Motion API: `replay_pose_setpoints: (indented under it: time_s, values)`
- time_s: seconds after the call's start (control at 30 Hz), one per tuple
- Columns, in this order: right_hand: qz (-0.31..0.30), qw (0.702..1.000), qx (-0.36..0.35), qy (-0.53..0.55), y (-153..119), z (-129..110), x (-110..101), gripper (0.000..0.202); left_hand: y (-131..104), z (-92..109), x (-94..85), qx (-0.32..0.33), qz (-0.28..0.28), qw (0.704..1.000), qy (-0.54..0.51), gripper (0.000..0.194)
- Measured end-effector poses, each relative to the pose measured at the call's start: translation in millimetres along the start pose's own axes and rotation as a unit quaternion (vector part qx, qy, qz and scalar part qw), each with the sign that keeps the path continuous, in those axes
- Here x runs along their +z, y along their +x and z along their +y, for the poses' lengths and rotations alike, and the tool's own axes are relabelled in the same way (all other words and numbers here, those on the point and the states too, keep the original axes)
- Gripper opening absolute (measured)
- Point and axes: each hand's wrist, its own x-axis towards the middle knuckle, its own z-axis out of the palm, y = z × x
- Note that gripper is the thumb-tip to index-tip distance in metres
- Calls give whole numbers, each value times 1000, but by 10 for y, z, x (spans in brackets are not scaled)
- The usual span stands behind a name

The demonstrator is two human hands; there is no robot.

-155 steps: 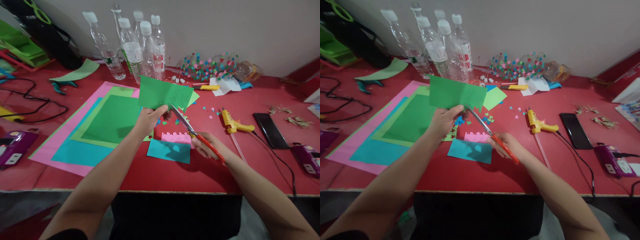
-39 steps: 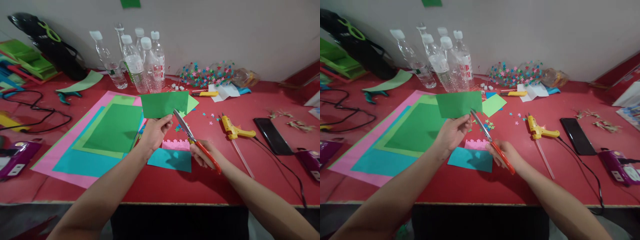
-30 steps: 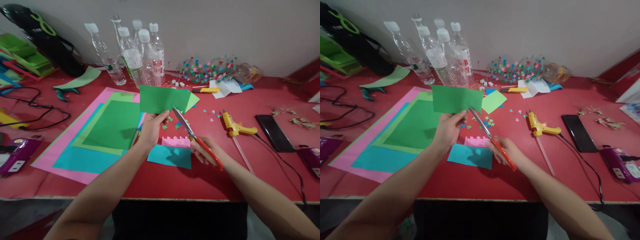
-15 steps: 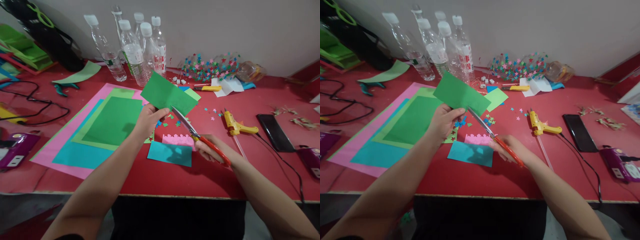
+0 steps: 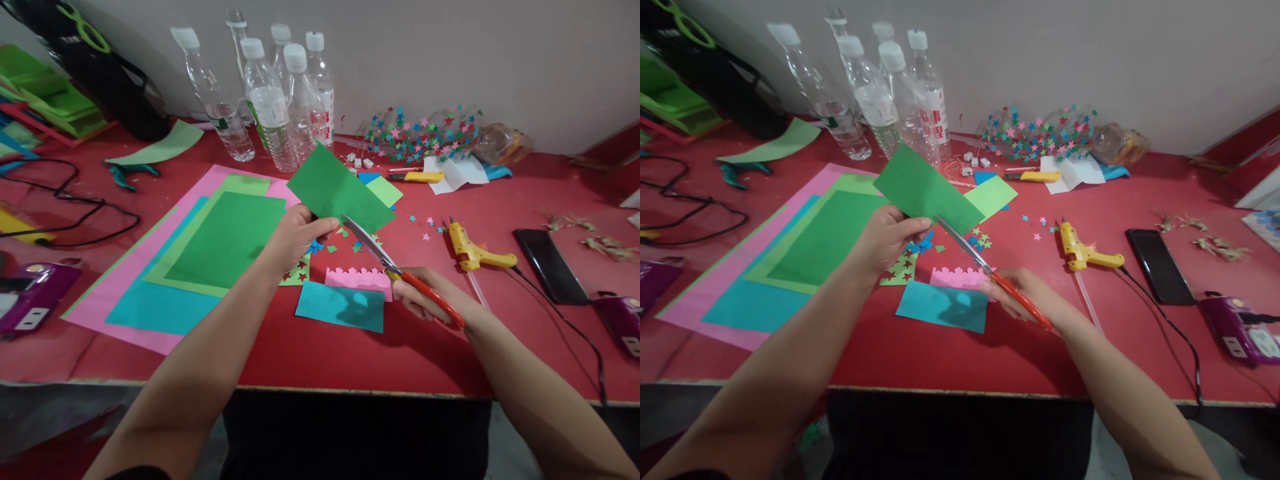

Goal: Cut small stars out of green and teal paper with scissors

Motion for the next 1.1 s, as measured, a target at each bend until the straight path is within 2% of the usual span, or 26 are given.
replay_pose_setpoints:
  time_s: [0.37, 0.47, 0.6, 0.87, 1.1]
  values:
    - [-14, 1000, 22, 15, 19, 73, -28, 37, 6, 32, -58, -24, -25, 999, 8, 26]
    - [-7, 999, 33, 28, 39, 53, 15, 39, 2, 47, -8, -40, -13, 998, -42, 26]
    - [-5, 999, 9, 50, 65, 39, 67, 44, -26, 99, 90, -64, -5, 991, -120, 25]
    - [-5, 999, -3, 38, 69, 72, 50, 42, -40, 102, 65, -67, -1, 996, -62, 24]
    - [-2, 999, 19, 27, 19, 22, 15, 43, -15, 72, 28, -42, -15, 998, -51, 25]
